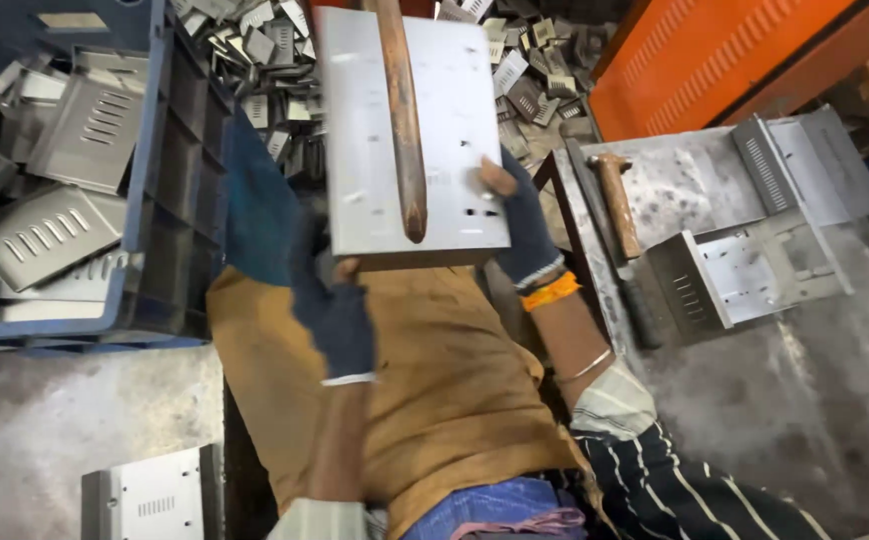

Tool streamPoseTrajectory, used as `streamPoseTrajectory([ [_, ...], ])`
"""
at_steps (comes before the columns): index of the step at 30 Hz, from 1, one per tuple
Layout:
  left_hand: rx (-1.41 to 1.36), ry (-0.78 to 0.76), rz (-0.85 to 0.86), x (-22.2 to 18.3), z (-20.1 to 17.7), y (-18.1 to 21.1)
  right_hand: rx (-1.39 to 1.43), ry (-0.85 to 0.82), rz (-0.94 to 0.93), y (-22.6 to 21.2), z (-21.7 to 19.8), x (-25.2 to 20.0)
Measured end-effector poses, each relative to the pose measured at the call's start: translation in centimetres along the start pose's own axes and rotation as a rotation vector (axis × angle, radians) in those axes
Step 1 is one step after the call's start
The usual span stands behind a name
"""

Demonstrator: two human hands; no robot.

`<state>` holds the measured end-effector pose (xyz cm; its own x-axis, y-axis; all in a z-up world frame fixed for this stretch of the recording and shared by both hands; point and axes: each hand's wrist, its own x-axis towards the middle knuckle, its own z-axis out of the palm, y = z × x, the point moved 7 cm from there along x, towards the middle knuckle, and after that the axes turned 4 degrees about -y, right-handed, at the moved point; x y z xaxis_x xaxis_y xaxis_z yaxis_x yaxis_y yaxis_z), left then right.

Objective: Positioning and spot welding various metal components to assemble an electronic or mechanical chassis.

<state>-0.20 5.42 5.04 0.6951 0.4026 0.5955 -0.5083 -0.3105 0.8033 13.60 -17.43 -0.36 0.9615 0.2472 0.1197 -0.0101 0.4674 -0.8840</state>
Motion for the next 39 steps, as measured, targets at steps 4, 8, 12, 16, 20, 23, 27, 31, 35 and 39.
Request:
streamPoseTrajectory([
  [4,-0.158,0.261,-0.615,-4.3,4.5,-4.6,-0.252,0.016,0.166,2.0,-6.6,-2.5],
  [8,0.048,0.281,-0.561,-2.3,2.5,-3.3,-1.424,0.101,-0.516,-7.9,3.3,-5.7],
  [12,0.031,-0.197,-0.354,2.8,2.8,-3.5,-1.293,-0.114,-0.057,-4.9,5.4,-1.8],
  [16,-0.119,-0.420,-0.287,3.4,4.7,-5.7,-1.357,0.014,-0.137,-7.3,6.9,-0.4],
  [20,-0.327,-0.543,-0.198,3.2,5.8,-4.6,-1.598,-0.022,-0.433,-10.9,10.3,-1.4],
  [23,-0.492,-0.613,-0.286,2.2,5.9,-4.0,-1.619,-0.098,-0.485,-11.5,11.3,-2.5],
  [27,-0.548,-0.650,-0.313,2.1,5.9,-3.5,-1.654,-0.169,-0.565,-12.1,12.3,-2.9],
  [31,-0.601,-0.666,-0.397,1.7,5.9,-3.3,-1.711,-0.182,-0.616,-11.9,12.7,-3.6],
  [35,-0.574,-0.673,-0.349,1.7,6.0,-4.3,-1.646,-0.191,-0.570,-11.9,12.3,-3.0],
  [39,-0.693,-0.664,-0.371,0.3,6.4,-5.8,-1.702,-0.225,-0.535,-10.7,11.7,-2.9],
])
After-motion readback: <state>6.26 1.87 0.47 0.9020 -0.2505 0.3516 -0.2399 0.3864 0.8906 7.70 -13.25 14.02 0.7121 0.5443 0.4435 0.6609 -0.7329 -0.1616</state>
